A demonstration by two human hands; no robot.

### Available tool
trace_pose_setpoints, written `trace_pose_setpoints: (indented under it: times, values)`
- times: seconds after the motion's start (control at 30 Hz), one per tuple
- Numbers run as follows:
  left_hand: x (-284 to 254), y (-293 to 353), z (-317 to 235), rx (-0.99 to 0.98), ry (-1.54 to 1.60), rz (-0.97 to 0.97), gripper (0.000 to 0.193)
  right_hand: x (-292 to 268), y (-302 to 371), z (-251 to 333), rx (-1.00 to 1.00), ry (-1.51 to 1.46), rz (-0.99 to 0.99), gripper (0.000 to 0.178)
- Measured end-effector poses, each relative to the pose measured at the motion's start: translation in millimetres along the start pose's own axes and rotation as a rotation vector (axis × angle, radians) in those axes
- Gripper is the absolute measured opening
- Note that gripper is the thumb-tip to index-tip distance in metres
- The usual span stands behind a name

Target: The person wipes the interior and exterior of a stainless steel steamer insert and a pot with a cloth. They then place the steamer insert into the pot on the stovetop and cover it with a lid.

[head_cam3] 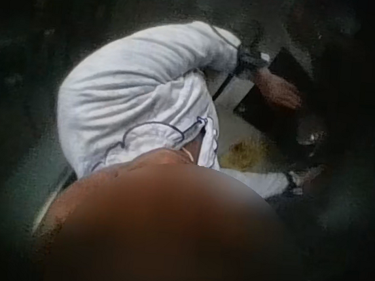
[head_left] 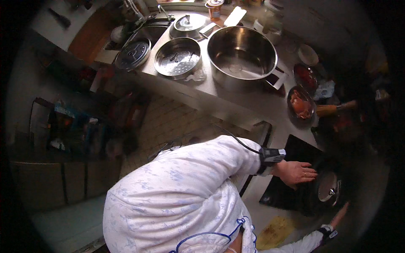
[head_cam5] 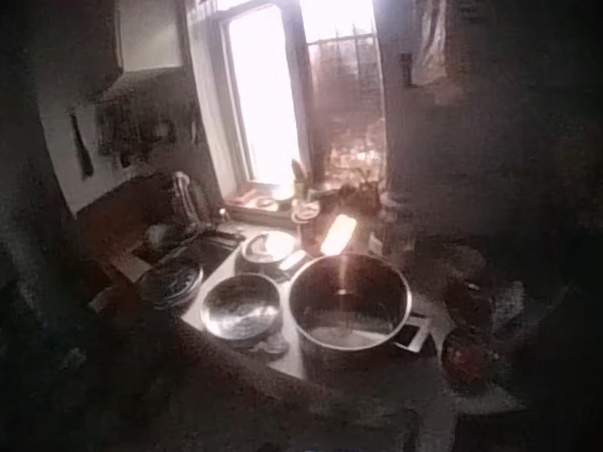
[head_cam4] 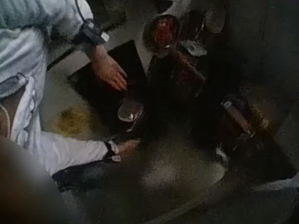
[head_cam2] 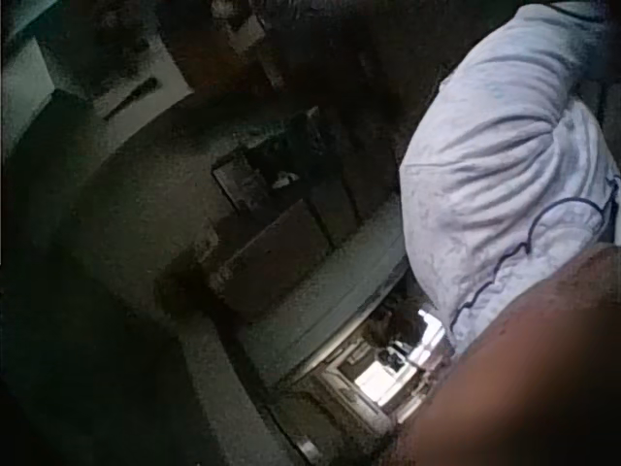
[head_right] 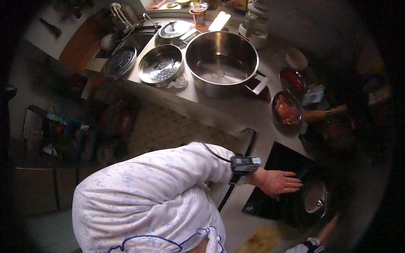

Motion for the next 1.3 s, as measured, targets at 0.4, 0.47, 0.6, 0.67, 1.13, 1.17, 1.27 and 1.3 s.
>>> trace_pose_setpoints:
  times: [0.4, 0.47, 0.6, 0.67, 1.13, 1.17, 1.27, 1.3]
  values:
    - [-299, 416, -40, -0.906, -0.482, -0.411, 0.004, 301, 304, 343, -0.211, -0.400, 0.416, 0.017]
    - [-341, 494, -48, -1.182, -0.589, -0.577, 0.011, 386, 325, 400, -0.157, -0.425, 0.667, 0.021]
    - [-413, 651, -47, -1.458, -0.551, -1.202, 0.016, 521, 348, 520, -0.331, -0.523, 0.759, 0.014]
    - [-446, 725, -45, -1.517, -0.499, -1.452, 0.013, 559, 354, 565, -0.284, -0.492, 0.740, 0.015]
    - [-559, 837, -4, -1.785, -0.639, -1.012, 0.040, 606, 414, 655, 0.093, -0.449, 0.855, 0.025]
    - [-553, 842, -6, -1.823, -0.402, -1.072, 0.039, 608, 419, 665, 0.081, -0.498, 0.984, 0.025]
    - [-533, 863, -13, -1.963, 0.174, -1.181, 0.037, 636, 449, 696, 0.058, -0.480, 1.280, 0.024]
    - [-528, 872, -12, -1.955, 0.192, -1.180, 0.036, 654, 460, 708, -0.010, -0.440, 1.437, 0.024]
Point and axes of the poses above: each hand's wrist, its own y-axis away from the middle knuckle, its own x-axis out of the palm, z = x × y, the point moved 1 cm from there along -y, towards the middle knuckle, and after that the axes turned 2 degrees about z, right-handed, at the moved point
